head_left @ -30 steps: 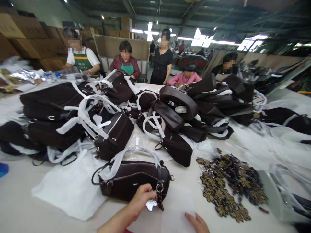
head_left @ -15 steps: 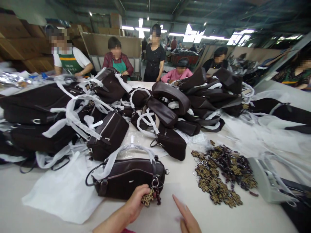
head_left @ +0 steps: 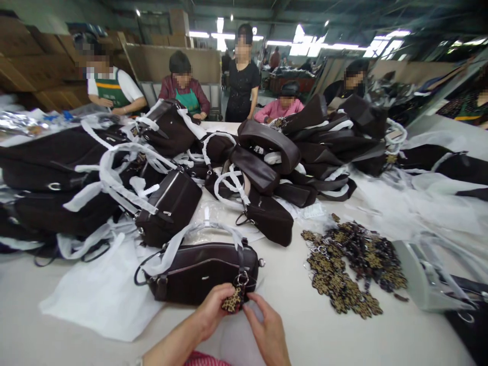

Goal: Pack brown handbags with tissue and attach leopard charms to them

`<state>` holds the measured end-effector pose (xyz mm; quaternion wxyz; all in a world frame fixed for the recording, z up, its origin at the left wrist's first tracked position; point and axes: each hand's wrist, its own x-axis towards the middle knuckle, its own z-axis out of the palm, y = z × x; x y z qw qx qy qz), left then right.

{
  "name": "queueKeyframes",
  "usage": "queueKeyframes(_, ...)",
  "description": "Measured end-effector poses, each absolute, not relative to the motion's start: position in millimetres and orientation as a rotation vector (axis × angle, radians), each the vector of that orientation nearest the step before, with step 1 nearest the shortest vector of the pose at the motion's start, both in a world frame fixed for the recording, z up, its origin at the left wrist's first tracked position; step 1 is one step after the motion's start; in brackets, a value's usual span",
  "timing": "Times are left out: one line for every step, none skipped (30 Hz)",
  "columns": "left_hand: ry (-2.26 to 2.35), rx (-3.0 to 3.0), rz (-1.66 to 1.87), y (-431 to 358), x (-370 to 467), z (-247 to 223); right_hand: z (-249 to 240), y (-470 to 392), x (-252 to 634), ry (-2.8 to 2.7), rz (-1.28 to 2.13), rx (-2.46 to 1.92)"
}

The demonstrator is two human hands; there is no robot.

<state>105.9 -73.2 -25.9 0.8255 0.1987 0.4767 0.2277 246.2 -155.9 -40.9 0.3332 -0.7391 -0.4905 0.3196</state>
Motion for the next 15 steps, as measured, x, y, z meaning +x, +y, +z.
queueKeyframes(1.003, 0.429, 0.476, -73, 105, -25, -41, -155, 245, -1.319, 0.806, -1.945)
queueKeyframes(1.001, 0.436, 0.47, -73, 105, -25, -41, -155, 244, -1.361, 0.772, -1.967)
queueKeyframes(1.006, 0.453, 0.466, -74, 105, -25, -42, -155, 243, -1.404, 0.728, -1.995)
queueKeyframes(1.02, 0.49, 0.468, -74, 105, -24, -43, -154, 241, -1.445, 0.671, -2.027)
queueKeyframes(1.038, 0.549, 0.477, -73, 106, -24, -45, -153, 239, -1.484, 0.605, -2.055)
queueKeyframes(1.059, 0.631, 0.491, -73, 106, -23, -46, -151, 237, -1.522, 0.535, -2.079)
queueKeyframes(1.077, 0.72, 0.508, -73, 107, -22, -47, -149, 236, -1.563, 0.466, -2.099)
queueKeyframes(1.089, 0.799, 0.529, -72, 108, -20, -48, -146, 235, -1.605, 0.402, -2.116)
queueKeyframes(1.093, 0.854, 0.544, -71, 108, -19, -49, -143, 234, -1.644, 0.347, -2.126)
queueKeyframes(1.091, 0.883, 0.55, -69, 108, -16, -49, -140, 234, -1.671, 0.303, -2.128)
queueKeyframes(1.085, 0.889, 0.547, -68, 109, -14, -49, -137, 234, -1.682, 0.28, -2.119)
queueKeyframes(1.079, 0.881, 0.538, -66, 109, -12, -48, -135, 234, -1.665, 0.284, -2.102)
queueKeyframes(1.078, 0.862, 0.528, -64, 108, -11, -46, -133, 235, -1.617, 0.323, -2.078)
queueKeyframes(1.084, 0.839, 0.514, -62, 108, -9, -43, -133, 236, -1.547, 0.399, -2.048)
queueKeyframes(1.09, 0.812, 0.499, -61, 107, -8, -40, -133, 236, -1.465, 0.502, -2.012)
